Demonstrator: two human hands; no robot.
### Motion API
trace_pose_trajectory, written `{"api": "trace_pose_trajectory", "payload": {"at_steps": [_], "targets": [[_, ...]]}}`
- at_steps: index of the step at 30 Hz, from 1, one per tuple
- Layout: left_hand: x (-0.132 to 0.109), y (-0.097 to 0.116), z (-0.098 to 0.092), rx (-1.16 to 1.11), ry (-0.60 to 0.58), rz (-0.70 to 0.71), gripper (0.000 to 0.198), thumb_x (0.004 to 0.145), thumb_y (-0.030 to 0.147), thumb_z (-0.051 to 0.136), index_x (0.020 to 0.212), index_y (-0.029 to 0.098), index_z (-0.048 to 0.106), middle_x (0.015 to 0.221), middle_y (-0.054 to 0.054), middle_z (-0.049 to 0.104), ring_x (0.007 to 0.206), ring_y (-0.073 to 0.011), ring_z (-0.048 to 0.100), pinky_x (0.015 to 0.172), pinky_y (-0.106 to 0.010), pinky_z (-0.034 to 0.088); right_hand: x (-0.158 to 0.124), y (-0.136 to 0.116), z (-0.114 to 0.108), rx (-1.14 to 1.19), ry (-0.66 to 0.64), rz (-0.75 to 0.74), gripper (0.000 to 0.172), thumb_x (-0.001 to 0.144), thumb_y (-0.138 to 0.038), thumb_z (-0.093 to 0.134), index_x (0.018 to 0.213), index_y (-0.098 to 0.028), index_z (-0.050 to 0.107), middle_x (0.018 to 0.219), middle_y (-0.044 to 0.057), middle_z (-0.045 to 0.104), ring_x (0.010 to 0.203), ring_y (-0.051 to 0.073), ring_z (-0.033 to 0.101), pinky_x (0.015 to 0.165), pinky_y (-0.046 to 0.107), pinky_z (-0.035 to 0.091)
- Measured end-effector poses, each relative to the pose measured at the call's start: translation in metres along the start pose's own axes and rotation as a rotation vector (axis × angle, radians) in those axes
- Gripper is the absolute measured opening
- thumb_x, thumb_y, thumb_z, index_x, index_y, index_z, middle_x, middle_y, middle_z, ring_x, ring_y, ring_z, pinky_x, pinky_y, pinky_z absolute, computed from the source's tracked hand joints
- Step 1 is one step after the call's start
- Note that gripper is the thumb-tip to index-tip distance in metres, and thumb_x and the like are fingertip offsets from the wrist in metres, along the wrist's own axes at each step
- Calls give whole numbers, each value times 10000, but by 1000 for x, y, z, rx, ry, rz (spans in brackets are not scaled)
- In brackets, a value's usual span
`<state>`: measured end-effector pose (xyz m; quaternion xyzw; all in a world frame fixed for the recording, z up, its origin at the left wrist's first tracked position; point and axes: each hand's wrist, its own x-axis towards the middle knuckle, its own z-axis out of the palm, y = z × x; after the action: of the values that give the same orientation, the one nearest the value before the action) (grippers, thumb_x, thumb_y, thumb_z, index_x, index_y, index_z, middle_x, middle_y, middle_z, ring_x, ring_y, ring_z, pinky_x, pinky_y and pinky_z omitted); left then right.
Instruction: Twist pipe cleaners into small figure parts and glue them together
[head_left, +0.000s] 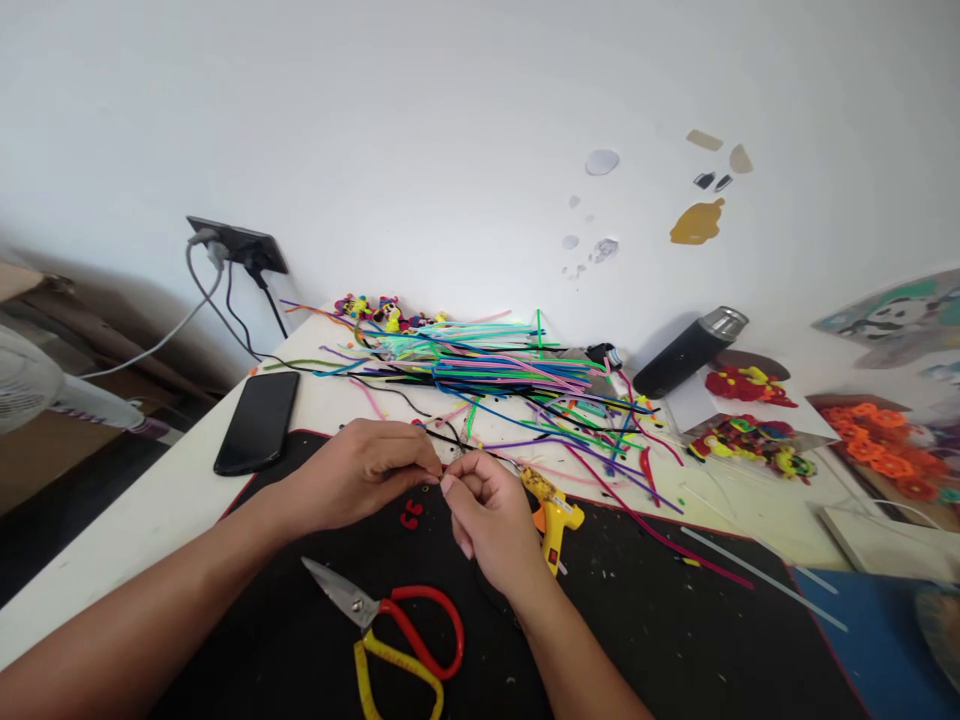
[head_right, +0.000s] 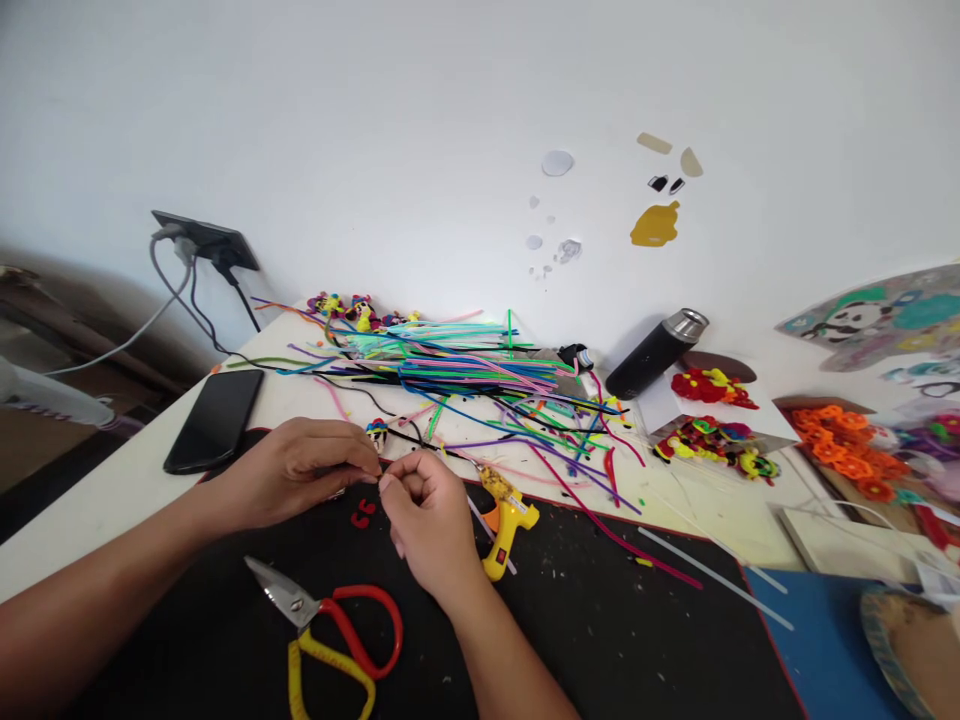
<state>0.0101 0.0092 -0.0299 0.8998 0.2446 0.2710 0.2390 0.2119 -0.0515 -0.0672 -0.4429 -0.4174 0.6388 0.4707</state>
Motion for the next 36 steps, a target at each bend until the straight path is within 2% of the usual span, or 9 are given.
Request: {"api": "trace_pose_trajectory", "payload": {"at_steps": [13, 17, 21, 27, 31, 36], "targets": [[6, 6, 15, -162, 155, -297, 128, 978, 268, 666, 931, 200, 764, 827, -10, 763, 730, -142, 695, 677, -218, 506, 3, 0, -3, 81, 44, -26, 339, 873, -499, 782, 882, -219, 592, 469, -148, 431, 321, 52, 341, 359, 179, 230], [8, 9, 14, -276, 134, -394, 170, 954, 335, 693, 903, 190, 766, 800, -15, 751, 710, -149, 666, 657, -232, 495, 3, -1, -3, 63, 49, -34, 320, 874, -482, 772, 871, -222, 585, 469, -146, 427, 329, 55, 346, 362, 178, 230], [11, 12, 12, -494, 50, -505, 249, 951, 416, 711, 877, 180, 732, 752, -1, 704, 668, -140, 609, 615, -229, 475, 1, -2, -2, 13, 54, -41, 288, 880, -449, 757, 856, -223, 580, 474, -137, 446, 341, 59, 354, 371, 180, 249], [13, 11, 9, -605, -58, -574, 239, 908, 412, 753, 879, 181, 697, 731, 25, 652, 663, -128, 562, 604, -219, 448, 0, -1, -1, -38, 72, -59, 257, 895, -424, 739, 855, -219, 590, 490, -126, 461, 352, 61, 371, 380, 188, 250], [13, 8, 13, -697, -39, -599, 255, 880, 410, 777, 868, 175, 678, 731, 24, 645, 667, -129, 569, 631, -229, 453, 0, 1, -2, -37, 68, -69, 250, 911, -419, 737, 866, -217, 598, 500, -127, 465, 354, 61, 376, 381, 190, 258], [13, 7, 19, -768, 20, -630, 288, 858, 418, 807, 849, 170, 663, 691, 35, 611, 617, -113, 545, 590, -220, 430, 1, 0, -3, -7, 74, -84, 245, 918, -424, 731, 888, -216, 605, 503, -130, 462, 355, 62, 370, 376, 189, 265]]}}
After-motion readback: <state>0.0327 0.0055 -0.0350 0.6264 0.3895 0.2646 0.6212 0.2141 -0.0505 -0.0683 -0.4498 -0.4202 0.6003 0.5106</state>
